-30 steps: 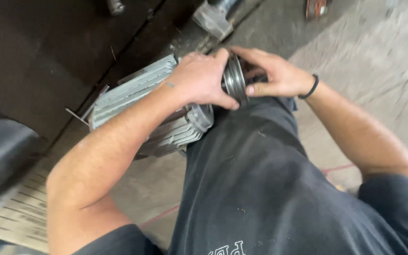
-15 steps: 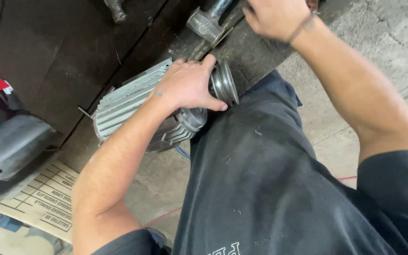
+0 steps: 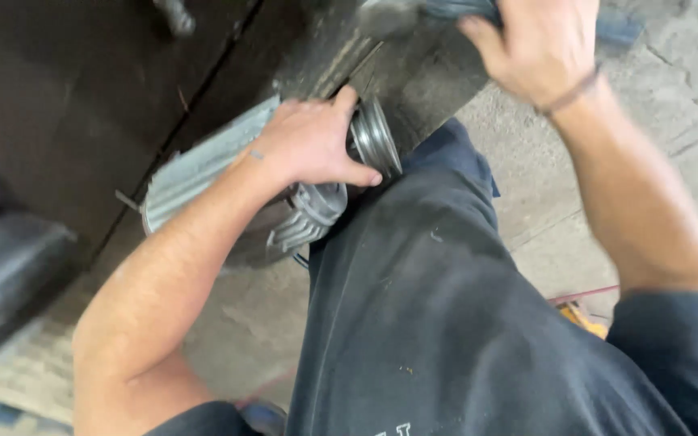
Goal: Repairing an electric motor by removing a pulley, using a power drill on a component, and hammering the pulley back onto the shaft.
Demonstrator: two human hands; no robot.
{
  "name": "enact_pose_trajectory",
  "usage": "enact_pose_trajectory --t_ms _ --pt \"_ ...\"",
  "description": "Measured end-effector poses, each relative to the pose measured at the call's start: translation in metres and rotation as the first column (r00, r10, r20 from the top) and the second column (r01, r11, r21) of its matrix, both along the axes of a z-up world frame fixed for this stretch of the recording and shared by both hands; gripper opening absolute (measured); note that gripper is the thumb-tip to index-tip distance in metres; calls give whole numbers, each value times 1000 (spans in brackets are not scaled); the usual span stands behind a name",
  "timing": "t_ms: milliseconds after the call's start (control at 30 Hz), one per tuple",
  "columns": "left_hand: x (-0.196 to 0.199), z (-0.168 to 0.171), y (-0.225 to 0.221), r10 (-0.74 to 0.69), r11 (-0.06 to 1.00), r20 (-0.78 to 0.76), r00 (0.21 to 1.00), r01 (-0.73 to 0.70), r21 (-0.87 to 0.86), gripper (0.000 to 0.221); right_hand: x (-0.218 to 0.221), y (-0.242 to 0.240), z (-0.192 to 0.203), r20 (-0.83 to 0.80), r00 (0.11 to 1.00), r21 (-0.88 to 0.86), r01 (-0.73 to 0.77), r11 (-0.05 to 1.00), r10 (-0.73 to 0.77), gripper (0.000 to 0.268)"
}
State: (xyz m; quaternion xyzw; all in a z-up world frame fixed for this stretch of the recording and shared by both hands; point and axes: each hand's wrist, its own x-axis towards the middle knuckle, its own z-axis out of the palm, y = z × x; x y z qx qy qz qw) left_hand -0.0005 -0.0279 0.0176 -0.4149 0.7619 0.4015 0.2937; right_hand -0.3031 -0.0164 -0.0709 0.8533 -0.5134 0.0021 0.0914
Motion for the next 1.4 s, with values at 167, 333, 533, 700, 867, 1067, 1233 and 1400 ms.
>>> enact_pose_trajectory --t_ms 167,333,533,700,867,1067,1233,1400 --pt "4 -2 4 2 1000 -7 1000 -2 -4 92 18 132 12 591 -151 788 -103 608 -792 63" --pt "5 0 4 -4 1000 -13 1000 4 0 93 56 187 14 70 -494 937 -267 227 -867 60" --pt "6 3 5 37 999 -9 999 -37 -14 94 82 191 15 197 -125 956 -194 219 -972 53" --pt "4 3 4 38 999 27 999 -38 6 94 58 194 10 135 -105 971 -186 152 -985 51" --pt "5 1 6 26 1000 8 1000 -26 -6 93 49 174 27 76 -395 978 -147 144 -915 53" --pt "6 3 6 35 999 -5 999 -35 1 91 87 191 21 128 -104 969 -197 146 -986 46" --pt "6 5 5 31 1000 -6 1000 -31 5 89 61 189 26 119 -126 976 -169 139 -985 46" --pt "7 3 6 35 999 -19 999 -35 11 89 60 168 57 79 -287 986 -118 117 -955 51"
